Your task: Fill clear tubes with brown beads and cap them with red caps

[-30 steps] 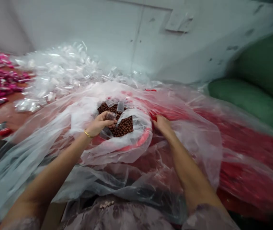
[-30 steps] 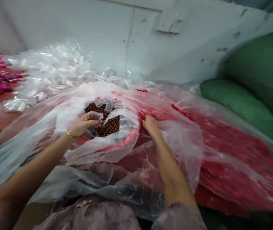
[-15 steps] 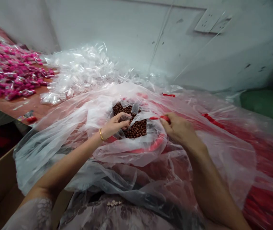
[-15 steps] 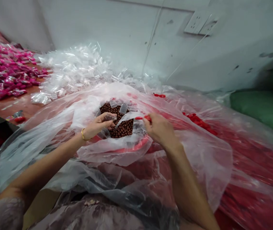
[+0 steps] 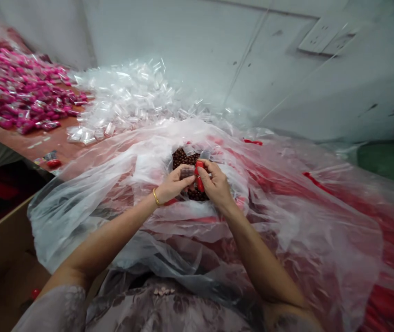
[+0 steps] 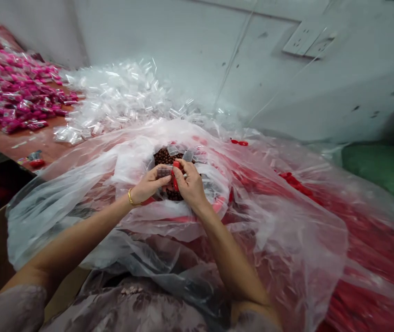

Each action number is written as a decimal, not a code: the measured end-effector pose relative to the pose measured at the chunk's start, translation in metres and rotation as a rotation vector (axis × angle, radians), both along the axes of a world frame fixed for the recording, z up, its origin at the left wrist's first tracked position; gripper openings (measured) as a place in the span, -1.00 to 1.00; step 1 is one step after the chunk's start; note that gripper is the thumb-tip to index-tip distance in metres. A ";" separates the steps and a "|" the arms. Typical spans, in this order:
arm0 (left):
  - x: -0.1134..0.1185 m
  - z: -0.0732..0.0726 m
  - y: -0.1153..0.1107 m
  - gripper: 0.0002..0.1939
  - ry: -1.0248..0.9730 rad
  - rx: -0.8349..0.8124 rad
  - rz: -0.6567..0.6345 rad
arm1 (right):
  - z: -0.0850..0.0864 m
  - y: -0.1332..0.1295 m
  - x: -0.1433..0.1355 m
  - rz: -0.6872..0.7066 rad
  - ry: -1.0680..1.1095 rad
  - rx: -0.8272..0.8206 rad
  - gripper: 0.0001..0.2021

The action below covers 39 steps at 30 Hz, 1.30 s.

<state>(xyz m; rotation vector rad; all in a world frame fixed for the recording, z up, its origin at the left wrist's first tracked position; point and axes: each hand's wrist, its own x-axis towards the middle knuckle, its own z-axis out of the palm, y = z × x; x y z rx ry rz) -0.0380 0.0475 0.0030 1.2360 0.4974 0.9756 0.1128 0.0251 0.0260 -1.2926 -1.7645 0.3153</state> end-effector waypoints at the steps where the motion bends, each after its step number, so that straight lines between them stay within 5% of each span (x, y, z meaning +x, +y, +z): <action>1: 0.000 0.001 -0.001 -0.44 0.011 0.004 0.000 | 0.000 -0.001 0.001 0.006 0.030 -0.019 -0.61; 6: 0.000 0.003 -0.002 -0.53 0.048 0.052 -0.045 | 0.015 0.002 0.013 0.055 0.097 -0.043 -0.61; 11: 0.002 0.000 -0.002 -0.63 0.145 0.065 -0.023 | 0.030 0.006 0.012 0.271 -0.090 -0.119 -0.64; 18: 0.003 0.007 -0.006 -0.72 0.209 -0.024 -0.005 | 0.020 0.002 0.014 0.288 -0.154 -0.130 -0.63; 39: 0.002 0.009 -0.005 -0.87 0.397 0.124 -0.098 | 0.021 -0.012 0.030 0.278 -0.655 0.007 -0.59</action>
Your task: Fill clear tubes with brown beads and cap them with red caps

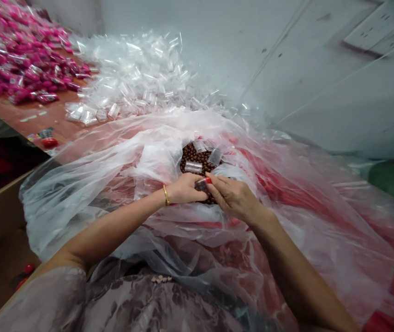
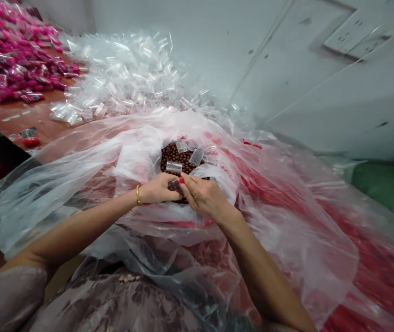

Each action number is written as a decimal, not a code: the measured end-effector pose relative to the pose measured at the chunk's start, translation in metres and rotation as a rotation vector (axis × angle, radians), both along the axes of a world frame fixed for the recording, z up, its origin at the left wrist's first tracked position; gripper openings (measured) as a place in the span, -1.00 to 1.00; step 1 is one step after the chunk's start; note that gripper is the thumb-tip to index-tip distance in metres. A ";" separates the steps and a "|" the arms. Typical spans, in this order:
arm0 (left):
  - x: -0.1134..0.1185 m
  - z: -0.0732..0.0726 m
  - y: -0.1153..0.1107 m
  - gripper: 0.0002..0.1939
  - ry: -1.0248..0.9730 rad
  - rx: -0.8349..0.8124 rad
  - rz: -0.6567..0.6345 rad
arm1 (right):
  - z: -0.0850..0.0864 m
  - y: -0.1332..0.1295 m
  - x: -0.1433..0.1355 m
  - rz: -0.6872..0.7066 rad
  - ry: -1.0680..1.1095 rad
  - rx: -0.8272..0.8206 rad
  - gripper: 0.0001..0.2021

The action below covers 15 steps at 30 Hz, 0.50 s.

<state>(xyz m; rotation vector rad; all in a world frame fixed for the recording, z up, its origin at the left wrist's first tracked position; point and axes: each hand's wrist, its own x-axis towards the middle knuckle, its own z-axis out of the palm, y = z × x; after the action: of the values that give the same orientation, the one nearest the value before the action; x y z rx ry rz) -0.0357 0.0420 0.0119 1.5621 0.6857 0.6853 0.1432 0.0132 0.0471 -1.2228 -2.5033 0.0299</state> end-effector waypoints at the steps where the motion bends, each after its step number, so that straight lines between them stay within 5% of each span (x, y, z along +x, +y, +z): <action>1: 0.001 0.000 0.000 -0.87 0.005 -0.008 -0.005 | 0.001 0.000 0.000 -0.005 -0.004 -0.010 -0.57; 5: 0.004 0.000 0.001 -0.89 -0.012 -0.066 0.078 | 0.004 0.012 -0.007 -0.030 0.185 -0.101 -0.45; 11: 0.005 0.001 0.003 -0.84 -0.022 -0.034 0.064 | -0.003 0.041 -0.034 -0.318 0.864 -0.236 -0.24; 15: 0.003 0.001 0.001 -0.79 0.050 0.132 0.030 | -0.012 0.047 -0.043 -0.239 0.877 -0.528 -0.19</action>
<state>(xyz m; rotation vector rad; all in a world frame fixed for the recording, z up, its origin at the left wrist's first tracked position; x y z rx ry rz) -0.0322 0.0429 0.0126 1.6976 0.7143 0.7286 0.1004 0.0605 0.0350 -1.2927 -1.6049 0.9867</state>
